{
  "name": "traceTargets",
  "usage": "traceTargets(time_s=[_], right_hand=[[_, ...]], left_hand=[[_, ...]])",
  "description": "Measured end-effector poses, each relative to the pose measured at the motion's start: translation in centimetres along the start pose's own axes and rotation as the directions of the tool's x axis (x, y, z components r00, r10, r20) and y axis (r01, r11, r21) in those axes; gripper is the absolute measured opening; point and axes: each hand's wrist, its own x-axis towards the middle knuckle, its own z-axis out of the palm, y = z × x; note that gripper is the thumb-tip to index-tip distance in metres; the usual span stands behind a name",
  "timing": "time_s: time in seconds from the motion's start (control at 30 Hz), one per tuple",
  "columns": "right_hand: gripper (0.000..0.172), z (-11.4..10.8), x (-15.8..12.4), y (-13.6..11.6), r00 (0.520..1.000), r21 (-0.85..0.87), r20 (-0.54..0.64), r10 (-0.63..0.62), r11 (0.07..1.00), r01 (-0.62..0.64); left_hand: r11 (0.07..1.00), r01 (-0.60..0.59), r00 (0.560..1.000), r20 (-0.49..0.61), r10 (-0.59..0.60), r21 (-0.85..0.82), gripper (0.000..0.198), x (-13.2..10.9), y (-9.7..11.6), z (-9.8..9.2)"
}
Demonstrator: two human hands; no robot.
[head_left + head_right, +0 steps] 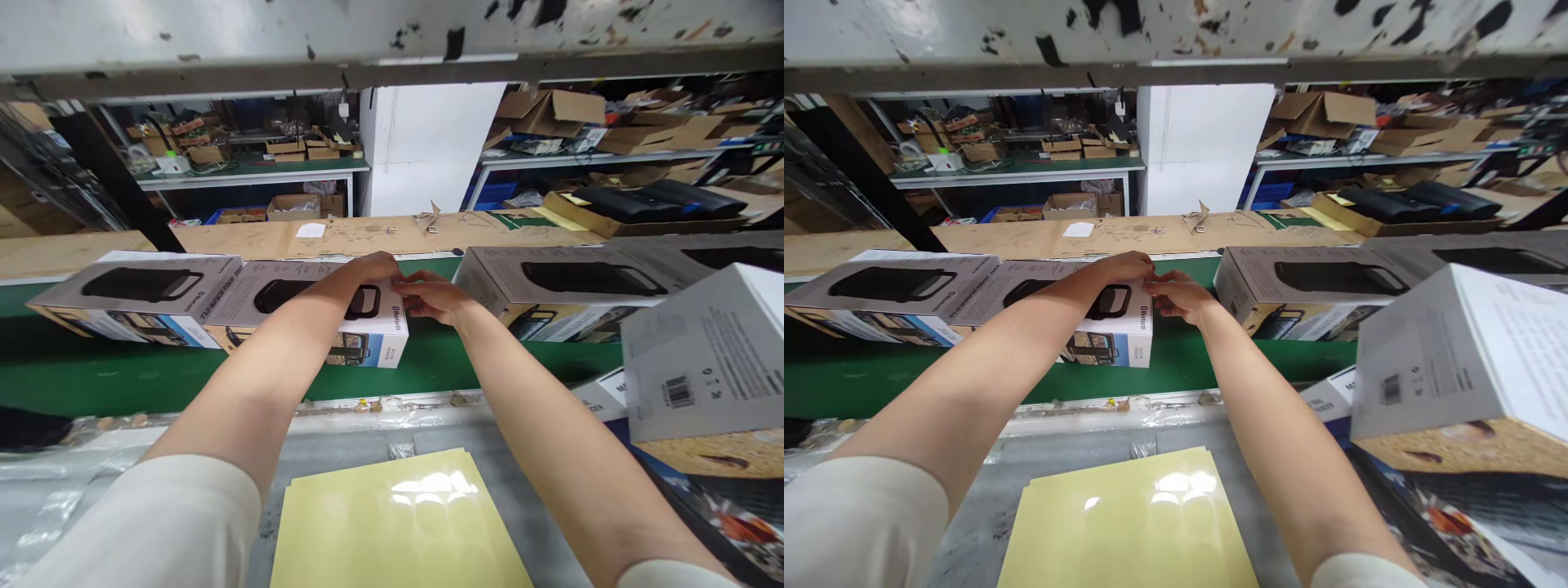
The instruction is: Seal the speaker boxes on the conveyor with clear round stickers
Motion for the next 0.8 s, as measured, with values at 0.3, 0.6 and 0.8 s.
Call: traceTargets(time_s=[0.3, 0.6, 0.8], right_hand=[[0.053, -0.3, -1.9, 0.6, 0.999, -0.057, 0.032, -0.016, 0.998, 0.018], [0.048, 3.5, -3.7, 4.7, 0.861, -0.331, -0.052, -0.507, 0.822, 0.464], [0.070, 4.9, -4.9, 5.7, 0.961, -0.181, 0.004, -0.275, 0.945, 0.271]], left_hand=[[1.000, -0.003, 1.000, -0.024, 0.003, 0.013, 0.042, 0.4, -1.1, -0.2], [0.998, -0.022, 1.000, -0.011, 0.023, 0.060, 0.031, 0.5, -1.4, -0.2], [0.993, -0.025, 0.999, -0.017, 0.027, 0.113, 0.039, -0.7, -1.6, -0.8]])
